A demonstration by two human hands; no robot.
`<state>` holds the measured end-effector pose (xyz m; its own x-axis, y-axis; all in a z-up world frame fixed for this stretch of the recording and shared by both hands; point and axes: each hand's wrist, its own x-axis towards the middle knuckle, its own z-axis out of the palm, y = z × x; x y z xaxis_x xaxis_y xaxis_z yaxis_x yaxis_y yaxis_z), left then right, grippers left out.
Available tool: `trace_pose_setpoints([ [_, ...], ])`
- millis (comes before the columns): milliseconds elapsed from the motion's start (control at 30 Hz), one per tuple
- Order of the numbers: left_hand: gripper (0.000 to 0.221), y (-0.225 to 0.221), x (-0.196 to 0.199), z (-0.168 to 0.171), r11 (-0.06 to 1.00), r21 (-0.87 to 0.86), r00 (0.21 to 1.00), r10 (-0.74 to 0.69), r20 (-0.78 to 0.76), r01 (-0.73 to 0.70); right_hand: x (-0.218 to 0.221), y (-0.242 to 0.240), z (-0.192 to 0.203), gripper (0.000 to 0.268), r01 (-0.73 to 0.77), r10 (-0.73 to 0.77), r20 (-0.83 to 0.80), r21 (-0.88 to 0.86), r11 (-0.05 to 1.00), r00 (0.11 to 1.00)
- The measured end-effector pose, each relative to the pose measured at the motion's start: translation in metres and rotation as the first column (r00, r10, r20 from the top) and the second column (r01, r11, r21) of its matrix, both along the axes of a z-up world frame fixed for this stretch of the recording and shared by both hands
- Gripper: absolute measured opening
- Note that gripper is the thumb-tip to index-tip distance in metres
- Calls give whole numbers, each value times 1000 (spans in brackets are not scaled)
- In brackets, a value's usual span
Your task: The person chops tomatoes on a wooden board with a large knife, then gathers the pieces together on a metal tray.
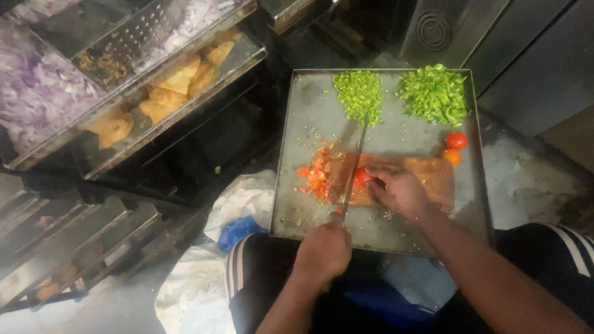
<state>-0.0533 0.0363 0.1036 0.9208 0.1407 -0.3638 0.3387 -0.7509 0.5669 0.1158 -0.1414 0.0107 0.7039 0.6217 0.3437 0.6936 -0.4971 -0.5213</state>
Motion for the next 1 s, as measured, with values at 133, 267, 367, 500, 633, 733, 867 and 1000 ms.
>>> trace_pose_setpoints([
  [133, 32, -8, 23, -45, 998, 47, 999, -32, -14, 33, 1, 1, -1, 35, -1, 2, -60, 21, 1000, 998],
  [267, 35, -20, 53, -72, 998, -4, 998, 66, 10, -66, -1, 3, 1, 35, 15, -15, -5, -22, 1000, 1000],
  [367, 42, -19, 48, -52, 994, 19, 993, 105, -48, -104, -4, 3, 2, 36, 47, -49, -38, -46, 998, 998],
  [500, 38, -19, 32, -22, 995, -5, 994, 96, 41, -96, -2, 2, 1, 34, 58, -63, -110, -44, 997, 992],
  [633, 42, -20, 27, -5, 996, -14, 996, 82, -37, -83, -3, 3, 1, 33, 50, -50, -45, -8, 999, 998],
  [733, 41, -17, 16, -5, 997, -40, 996, 65, -58, -67, -3, 1, 3, 35, 1, -1, -18, 4, 1000, 1000],
  [867, 38, -21, 20, -33, 999, -13, 999, 44, -20, -45, -2, 0, 4, 38, 14, -17, -87, -41, 999, 996],
  [1000, 36, -30, 51, -66, 993, -27, 992, 116, -54, -118, -5, 2, 0, 36, 27, -27, -47, -4, 1000, 999],
])
